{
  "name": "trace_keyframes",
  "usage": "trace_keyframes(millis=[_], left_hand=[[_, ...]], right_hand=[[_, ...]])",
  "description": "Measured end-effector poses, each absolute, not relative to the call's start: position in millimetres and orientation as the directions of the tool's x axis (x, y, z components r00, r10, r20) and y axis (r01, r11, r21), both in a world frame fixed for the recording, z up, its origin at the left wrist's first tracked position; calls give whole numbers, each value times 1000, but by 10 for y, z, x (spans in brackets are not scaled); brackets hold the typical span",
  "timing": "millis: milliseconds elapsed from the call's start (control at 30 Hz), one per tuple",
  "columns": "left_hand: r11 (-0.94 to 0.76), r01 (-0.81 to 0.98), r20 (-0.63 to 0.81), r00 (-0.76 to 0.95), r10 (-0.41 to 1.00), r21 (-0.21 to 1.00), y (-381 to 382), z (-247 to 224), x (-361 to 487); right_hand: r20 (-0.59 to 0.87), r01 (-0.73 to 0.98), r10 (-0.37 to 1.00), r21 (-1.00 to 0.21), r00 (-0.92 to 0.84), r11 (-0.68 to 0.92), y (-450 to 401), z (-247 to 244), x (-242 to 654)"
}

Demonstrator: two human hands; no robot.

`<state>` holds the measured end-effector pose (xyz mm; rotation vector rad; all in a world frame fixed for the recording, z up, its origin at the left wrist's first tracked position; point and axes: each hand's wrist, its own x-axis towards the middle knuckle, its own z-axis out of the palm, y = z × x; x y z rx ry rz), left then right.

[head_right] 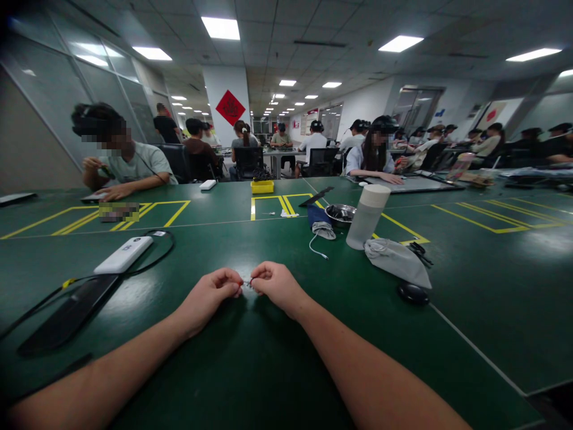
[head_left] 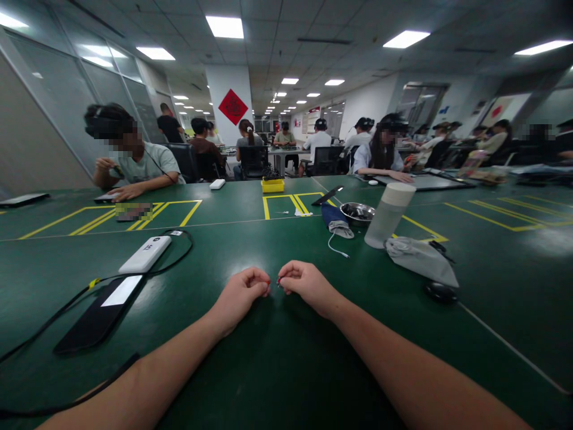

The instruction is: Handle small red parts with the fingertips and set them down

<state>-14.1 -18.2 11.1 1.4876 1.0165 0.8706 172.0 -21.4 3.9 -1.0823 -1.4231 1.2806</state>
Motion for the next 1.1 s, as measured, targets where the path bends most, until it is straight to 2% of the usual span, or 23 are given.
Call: trace_keyframes(millis=[267, 733, 1100], left_hand=[[-57, 95, 16, 385, 923, 994, -199, 101, -140], [-47, 167, -18, 367, 930, 985, -197, 98, -139], [-194, 208, 112, 352, 929, 959, -213, 67, -129]], right_hand=[[12, -27, 976, -1000, -217, 7, -241, 45, 1715], [73, 17, 962, -997, -263, 81, -226, 34, 1731], [50, -4, 956, -999, -288, 51, -234, 46, 1725]])
